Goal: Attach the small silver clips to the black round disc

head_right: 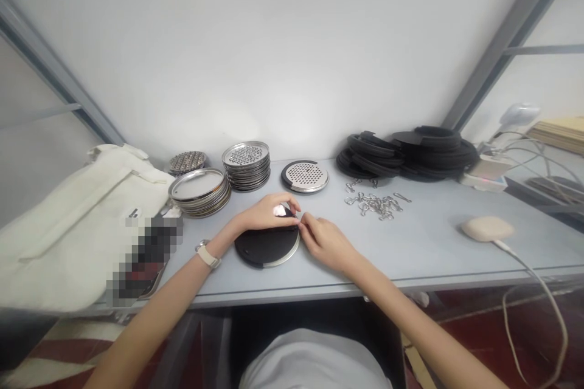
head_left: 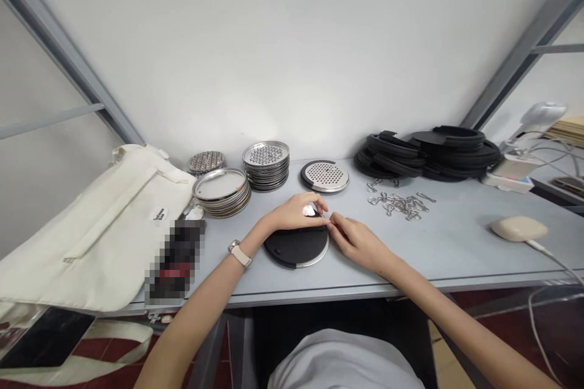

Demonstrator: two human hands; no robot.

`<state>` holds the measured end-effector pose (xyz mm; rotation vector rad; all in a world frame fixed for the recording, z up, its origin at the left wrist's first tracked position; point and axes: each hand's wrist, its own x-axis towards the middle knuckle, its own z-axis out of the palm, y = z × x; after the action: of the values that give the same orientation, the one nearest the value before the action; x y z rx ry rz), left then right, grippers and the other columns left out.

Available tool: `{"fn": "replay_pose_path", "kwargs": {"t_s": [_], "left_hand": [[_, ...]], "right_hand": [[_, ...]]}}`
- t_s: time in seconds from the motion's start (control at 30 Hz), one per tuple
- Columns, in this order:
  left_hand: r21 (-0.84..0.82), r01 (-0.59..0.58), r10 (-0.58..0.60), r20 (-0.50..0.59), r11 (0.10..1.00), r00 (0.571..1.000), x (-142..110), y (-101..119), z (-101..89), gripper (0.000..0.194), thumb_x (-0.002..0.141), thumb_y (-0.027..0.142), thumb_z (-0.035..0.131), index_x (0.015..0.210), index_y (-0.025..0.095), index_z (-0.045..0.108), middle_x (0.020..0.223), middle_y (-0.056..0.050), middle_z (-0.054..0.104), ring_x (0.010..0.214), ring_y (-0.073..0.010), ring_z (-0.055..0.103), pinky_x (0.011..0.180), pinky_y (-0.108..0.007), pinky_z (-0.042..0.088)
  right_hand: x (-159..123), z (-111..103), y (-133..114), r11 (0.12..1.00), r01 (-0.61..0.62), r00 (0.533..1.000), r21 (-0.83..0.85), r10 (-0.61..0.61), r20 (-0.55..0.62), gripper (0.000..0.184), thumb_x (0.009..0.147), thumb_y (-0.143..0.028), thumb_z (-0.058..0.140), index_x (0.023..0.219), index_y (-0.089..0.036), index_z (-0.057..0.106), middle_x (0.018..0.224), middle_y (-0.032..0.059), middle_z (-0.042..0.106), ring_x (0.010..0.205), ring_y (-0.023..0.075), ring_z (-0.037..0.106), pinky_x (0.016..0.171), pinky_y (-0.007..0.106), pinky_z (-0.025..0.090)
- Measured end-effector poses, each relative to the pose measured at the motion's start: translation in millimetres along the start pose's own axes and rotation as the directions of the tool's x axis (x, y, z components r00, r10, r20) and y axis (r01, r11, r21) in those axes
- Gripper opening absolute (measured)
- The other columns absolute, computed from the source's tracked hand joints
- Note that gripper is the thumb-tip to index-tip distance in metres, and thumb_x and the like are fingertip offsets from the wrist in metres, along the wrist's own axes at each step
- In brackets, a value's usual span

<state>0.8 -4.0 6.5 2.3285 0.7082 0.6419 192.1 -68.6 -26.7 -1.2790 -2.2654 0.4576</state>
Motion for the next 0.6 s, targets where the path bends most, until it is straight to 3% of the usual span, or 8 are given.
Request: {"fn": "replay_pose_path", "kwargs": {"t_s": [0.1,0.3,0.6], "left_hand": [[0.060,-0.043,0.038,0.068,0.997,0.997,-4.1,6.2,-8.0,0.040,0.067,0.037,0.073,0.099,0.018,0.058,0.097,-0.004,0.061,0.093,-0.0165,0.055,0.085,-0.028,0.042],[0.119,-0.051,0.040,0.098,0.992,0.994,-5.0,6.7,-5.6,0.021,0.069,0.025,0.068,0.086,0.017,0.059,0.091,-0.003,0.062,0.088,-0.0159,0.055,0.082,-0.027,0.042],[0.057,-0.049,0.043,0.090,0.997,0.995,-5.0,3.1,-2.1,0.020,0.070,0.025,0.068,0.086,0.016,0.062,0.094,-0.004,0.060,0.087,-0.0145,0.056,0.081,-0.026,0.042]], "right_hand": [[0.1,-0.1,0.4,1.000,-0.005,1.000,-0.008,0.005,0.012,0.022,0.094,-0.031,0.027,0.081,-0.022,0.041,0.065,0.0002,0.054,0.057,0.0148,0.049,0.056,0.025,0.034],[0.2,1.5,3.1,0.995,0.039,0.999,-0.087,-0.038,0.011,0.023,0.095,-0.029,0.025,0.083,-0.021,0.044,0.065,0.0009,0.055,0.059,0.0158,0.051,0.058,0.025,0.035],[-0.4,2.7,5.7,0.990,0.079,0.996,-0.118,-0.075,0.040,0.025,0.095,-0.028,0.026,0.083,-0.020,0.046,0.069,0.0030,0.056,0.063,0.0157,0.051,0.062,0.026,0.036]]}}
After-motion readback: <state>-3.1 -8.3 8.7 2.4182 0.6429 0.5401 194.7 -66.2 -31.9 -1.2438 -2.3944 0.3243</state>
